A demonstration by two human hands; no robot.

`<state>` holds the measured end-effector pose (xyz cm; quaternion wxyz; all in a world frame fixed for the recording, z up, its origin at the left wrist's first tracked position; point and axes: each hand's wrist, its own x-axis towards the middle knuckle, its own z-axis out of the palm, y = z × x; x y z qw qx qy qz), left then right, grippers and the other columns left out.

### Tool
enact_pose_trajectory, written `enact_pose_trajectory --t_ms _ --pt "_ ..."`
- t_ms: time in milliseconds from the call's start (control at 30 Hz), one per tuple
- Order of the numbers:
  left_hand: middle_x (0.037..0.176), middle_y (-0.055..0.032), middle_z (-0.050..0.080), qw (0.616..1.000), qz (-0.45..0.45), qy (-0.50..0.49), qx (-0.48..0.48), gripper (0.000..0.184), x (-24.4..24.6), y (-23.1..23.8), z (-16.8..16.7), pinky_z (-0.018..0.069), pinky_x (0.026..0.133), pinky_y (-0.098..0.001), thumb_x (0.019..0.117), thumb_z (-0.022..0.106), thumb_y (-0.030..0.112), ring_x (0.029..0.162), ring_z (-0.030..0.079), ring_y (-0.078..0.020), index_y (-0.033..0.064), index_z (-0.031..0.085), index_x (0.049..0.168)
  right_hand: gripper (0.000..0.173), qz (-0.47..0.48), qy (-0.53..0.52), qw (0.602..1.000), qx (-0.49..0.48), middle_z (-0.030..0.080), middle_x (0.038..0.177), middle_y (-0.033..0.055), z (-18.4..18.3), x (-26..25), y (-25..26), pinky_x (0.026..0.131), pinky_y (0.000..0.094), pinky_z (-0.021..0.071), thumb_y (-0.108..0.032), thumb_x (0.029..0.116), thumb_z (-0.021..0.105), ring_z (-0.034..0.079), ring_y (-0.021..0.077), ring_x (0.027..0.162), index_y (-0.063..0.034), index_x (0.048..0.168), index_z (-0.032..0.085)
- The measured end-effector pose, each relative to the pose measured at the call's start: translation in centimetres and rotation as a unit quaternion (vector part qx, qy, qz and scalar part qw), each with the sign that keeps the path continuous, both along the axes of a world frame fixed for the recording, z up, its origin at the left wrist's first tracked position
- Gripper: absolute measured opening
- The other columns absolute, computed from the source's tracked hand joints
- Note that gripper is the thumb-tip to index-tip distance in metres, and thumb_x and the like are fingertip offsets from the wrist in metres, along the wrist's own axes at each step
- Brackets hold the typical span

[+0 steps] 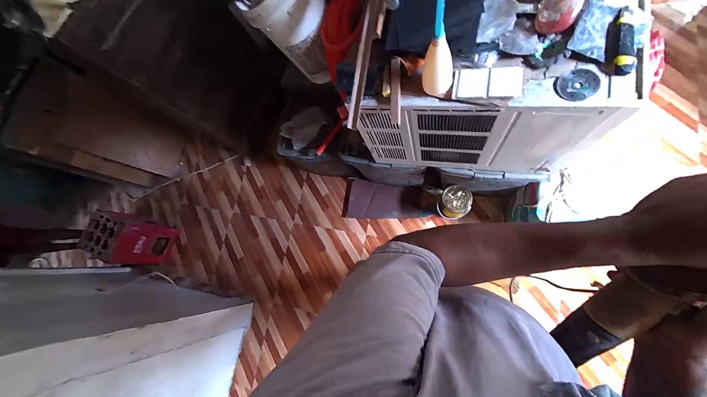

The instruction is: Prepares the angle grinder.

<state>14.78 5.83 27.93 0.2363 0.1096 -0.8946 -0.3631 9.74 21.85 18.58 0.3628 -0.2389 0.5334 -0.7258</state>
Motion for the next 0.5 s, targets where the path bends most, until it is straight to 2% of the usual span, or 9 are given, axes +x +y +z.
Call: enact_pose_trajectory --t_ms 33,67,100,167,233,300,400,500 --pt "0.071 0.0001 0.064 1.000 0.008 0.004 -0.004 0.030 -0.2 0.2 -0.3 0.0484 0.061 -0.0376 0.1037 0.056 0.027 0.070 0.063 -0.0159 0.0119 0.072 0.083 0.016 -0.023 0.014 0.999 0.036 0.071 0.084 -0.0093 1.5 0.8 -0.4 0.077 0.0269 0.0611 -0.035 0.0945 0.056 0.071 0.0043 0.082 -0.0201 0.097 0.062" --pt "0.071 0.0022 0.064 1.000 0.016 0.001 -0.012 0.029 -0.5 0.3 -0.8 0.0495 0.061 -0.0369 0.1026 0.057 0.029 0.070 0.063 -0.0142 0.0141 0.073 0.084 0.012 -0.033 -0.005 0.998 0.053 0.070 0.081 -0.0119 2.4 1.4 -0.9 0.076 0.0229 0.0598 -0.033 0.0925 0.056 0.069 0.0008 0.079 -0.0229 0.093 0.063" --pt "0.074 0.0025 0.067 1.000 0.013 -0.014 -0.010 0.029 -0.4 0.3 -0.7 0.0516 0.065 -0.0376 0.1031 0.057 0.030 0.073 0.065 -0.0141 0.0144 0.074 0.086 0.013 -0.024 -0.026 0.999 0.040 0.070 0.082 -0.0111 2.3 1.3 -1.0 0.077 0.0240 0.0597 -0.034 0.0896 0.059 0.069 0.0013 0.080 -0.0229 0.093 0.063" --pt "0.076 0.0001 0.068 1.000 0.006 -0.020 0.000 0.029 -0.2 0.1 -0.1 0.0528 0.067 -0.0387 0.1037 0.056 0.026 0.075 0.066 -0.0152 0.0114 0.073 0.085 0.034 0.025 -0.045 0.998 -0.031 0.072 0.094 -0.0083 0.1 -0.1 -0.9 0.082 0.0303 0.0603 -0.049 0.0842 0.075 0.070 0.0052 0.090 -0.0228 0.104 0.067" --pt "0.078 -0.0036 0.070 1.000 -0.001 0.005 0.020 0.029 0.0 -0.5 -0.1 0.0537 0.068 -0.0410 0.1033 0.056 0.022 0.076 0.068 -0.0176 0.0077 0.074 0.086 0.041 0.029 -0.033 0.998 -0.041 0.072 0.095 -0.0109 -1.0 -0.7 -0.9 0.080 0.0294 0.0608 -0.053 0.0797 0.079 0.069 0.0037 0.089 -0.0266 0.108 0.066" --pt "0.076 -0.0056 0.069 0.999 0.006 0.025 0.032 0.034 0.0 -0.8 -0.6 0.0519 0.066 -0.0424 0.1047 0.051 0.021 0.073 0.068 -0.0194 0.0056 0.072 0.082 0.046 0.023 -0.021 0.999 -0.024 0.070 0.098 -0.0113 -1.4 -0.8 -0.8 0.077 0.0286 0.0603 -0.050 0.0809 0.077 0.068 0.0039 0.089 -0.0273 0.117 0.060" --pt "0.069 -0.0055 0.065 0.998 0.024 0.054 0.019 0.040 -0.4 -1.1 -2.0 0.0497 0.062 -0.0418 0.1049 0.047 0.022 0.067 0.065 -0.0190 0.0053 0.068 0.076 0.055 0.032 -0.018 0.999 0.007 0.068 0.101 -0.0034 -2.0 -1.0 -0.7 0.072 0.0360 0.0611 -0.054 0.0847 0.070 0.069 0.0124 0.086 -0.0225 0.126 0.052" --pt "0.063 -0.0049 0.059 0.997 0.035 0.060 0.018 0.044 -0.3 -1.4 -2.8 0.0467 0.058 -0.0406 0.1061 0.045 0.024 0.061 0.060 -0.0185 0.0059 0.063 0.070 0.060 0.053 -0.027 0.998 -0.005 0.067 0.103 -0.0008 -2.1 -0.8 -1.2 0.069 0.0354 0.0609 -0.057 0.0879 0.067 0.068 0.0137 0.083 -0.0224 0.133 0.049"
